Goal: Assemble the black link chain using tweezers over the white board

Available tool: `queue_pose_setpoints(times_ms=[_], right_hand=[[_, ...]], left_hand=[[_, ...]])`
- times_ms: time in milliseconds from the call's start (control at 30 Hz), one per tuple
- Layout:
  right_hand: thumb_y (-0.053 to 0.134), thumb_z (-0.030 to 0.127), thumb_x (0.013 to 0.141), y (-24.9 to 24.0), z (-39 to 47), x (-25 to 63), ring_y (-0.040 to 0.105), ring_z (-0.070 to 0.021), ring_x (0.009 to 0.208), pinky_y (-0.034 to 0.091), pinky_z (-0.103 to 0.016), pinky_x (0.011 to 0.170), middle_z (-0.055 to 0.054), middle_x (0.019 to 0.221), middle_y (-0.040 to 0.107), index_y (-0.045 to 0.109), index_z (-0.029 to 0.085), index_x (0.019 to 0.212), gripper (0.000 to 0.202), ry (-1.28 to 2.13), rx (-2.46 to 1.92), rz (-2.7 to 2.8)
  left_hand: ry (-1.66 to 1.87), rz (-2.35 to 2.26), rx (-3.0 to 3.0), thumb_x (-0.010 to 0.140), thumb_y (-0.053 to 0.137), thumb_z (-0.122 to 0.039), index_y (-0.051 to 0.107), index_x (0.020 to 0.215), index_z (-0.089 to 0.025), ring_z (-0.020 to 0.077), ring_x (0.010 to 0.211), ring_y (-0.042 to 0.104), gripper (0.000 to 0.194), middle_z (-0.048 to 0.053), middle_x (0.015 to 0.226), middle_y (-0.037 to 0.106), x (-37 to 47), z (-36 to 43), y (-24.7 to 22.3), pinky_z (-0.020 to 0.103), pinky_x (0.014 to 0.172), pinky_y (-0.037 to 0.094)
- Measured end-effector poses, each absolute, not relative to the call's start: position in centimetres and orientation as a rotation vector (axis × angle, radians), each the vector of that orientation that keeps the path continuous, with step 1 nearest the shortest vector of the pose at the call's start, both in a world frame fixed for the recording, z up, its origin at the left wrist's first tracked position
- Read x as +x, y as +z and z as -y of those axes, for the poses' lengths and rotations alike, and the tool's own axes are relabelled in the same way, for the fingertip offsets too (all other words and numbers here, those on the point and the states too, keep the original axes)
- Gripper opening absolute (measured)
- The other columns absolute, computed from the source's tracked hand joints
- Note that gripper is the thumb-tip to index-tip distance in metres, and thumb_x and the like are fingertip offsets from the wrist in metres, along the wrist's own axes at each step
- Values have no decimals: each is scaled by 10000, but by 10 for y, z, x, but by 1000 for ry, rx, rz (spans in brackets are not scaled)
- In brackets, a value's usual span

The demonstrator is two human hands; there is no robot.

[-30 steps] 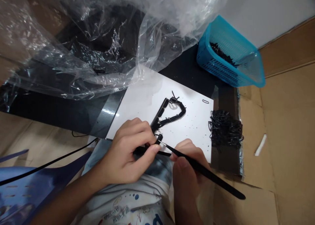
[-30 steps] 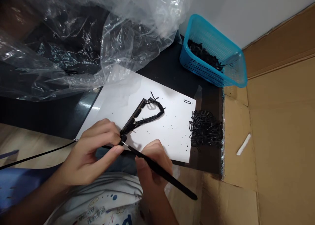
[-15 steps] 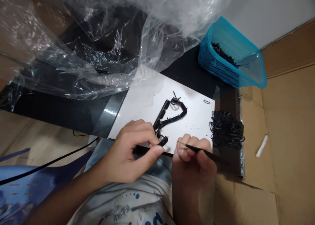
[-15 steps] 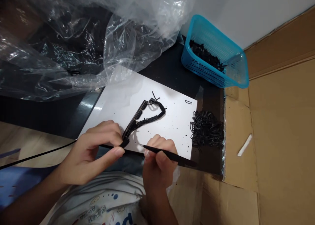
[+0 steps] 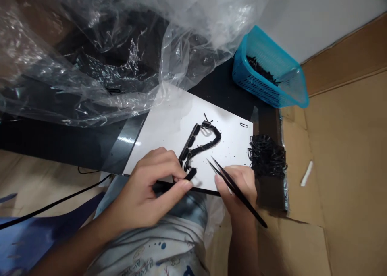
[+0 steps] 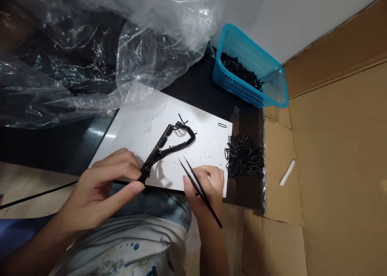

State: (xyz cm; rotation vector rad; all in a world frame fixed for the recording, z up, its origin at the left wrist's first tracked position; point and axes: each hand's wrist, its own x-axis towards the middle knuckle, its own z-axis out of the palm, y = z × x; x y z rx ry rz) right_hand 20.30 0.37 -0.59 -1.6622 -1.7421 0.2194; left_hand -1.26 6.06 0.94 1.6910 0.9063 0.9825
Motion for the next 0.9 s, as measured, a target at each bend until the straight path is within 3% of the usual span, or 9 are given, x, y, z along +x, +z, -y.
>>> queue_pose_setpoints(times_ms=[133, 267, 400, 500, 600, 733, 900], right_hand=[[625, 240, 841, -1, 3, 215, 540, -209, 814, 372, -381, 773, -21, 800, 612, 632, 221, 819, 30, 200, -1644, 1744], [568, 323, 881, 7, 9, 201, 519, -214, 806, 388, -375, 746, -15, 734, 566, 637, 235, 829, 123, 442, -1454, 1560], [565, 437, 886, 9, -2, 181, 536, -202, 823, 441, -347, 702, -27, 858, 562, 662, 277, 932, 193, 713, -1227, 1407], [620, 410, 867, 6, -18, 172, 560, -215, 928, 486, -349, 729, -43, 967, 585, 686, 298, 946, 152, 982, -1150, 1485], [595, 376, 889, -1, -30, 165, 580, -188, 835, 488, -335, 709, -29, 874, 594, 685, 265, 871, 144, 1164, -1015, 1403], [580, 412, 880, -10, -31, 154, 551, -164, 714, 445, -303, 619, -9, 778, 561, 651, 235, 800, 207, 1125, -984, 1150], [540, 351, 902, 0, -17, 163, 496, -164, 669, 388, -308, 586, -5, 695, 513, 626, 217, 804, 188, 653, -1074, 1361]], left_hand=[[995, -928, 1723, 877, 562, -133, 590, 737, -179, 149, 696, 524, 150, 7, 723, 571, -11, -61, 8, 297, 645, 396], [947, -951, 1774, 882, 563, -143, 569, 733, -177, 147, 705, 523, 152, 1, 735, 575, -10, -60, 7, 291, 659, 390], [828, -918, 1813, 885, 572, -177, 571, 719, -169, 150, 704, 512, 166, -2, 715, 574, -11, -62, 8, 296, 664, 363], [779, -858, 1814, 887, 570, -193, 604, 732, -170, 154, 705, 513, 160, -2, 706, 587, -12, -63, 10, 298, 657, 347], [756, -845, 1788, 890, 564, -212, 621, 734, -171, 159, 716, 517, 171, 0, 709, 593, -13, -64, 13, 300, 665, 350], [773, -915, 1721, 874, 557, -190, 644, 789, -167, 164, 758, 527, 124, 9, 747, 596, -13, -61, 15, 306, 708, 375], [895, -919, 1684, 855, 537, -128, 611, 722, -163, 141, 729, 517, 156, -5, 721, 569, -13, -59, 14, 287, 695, 383]])
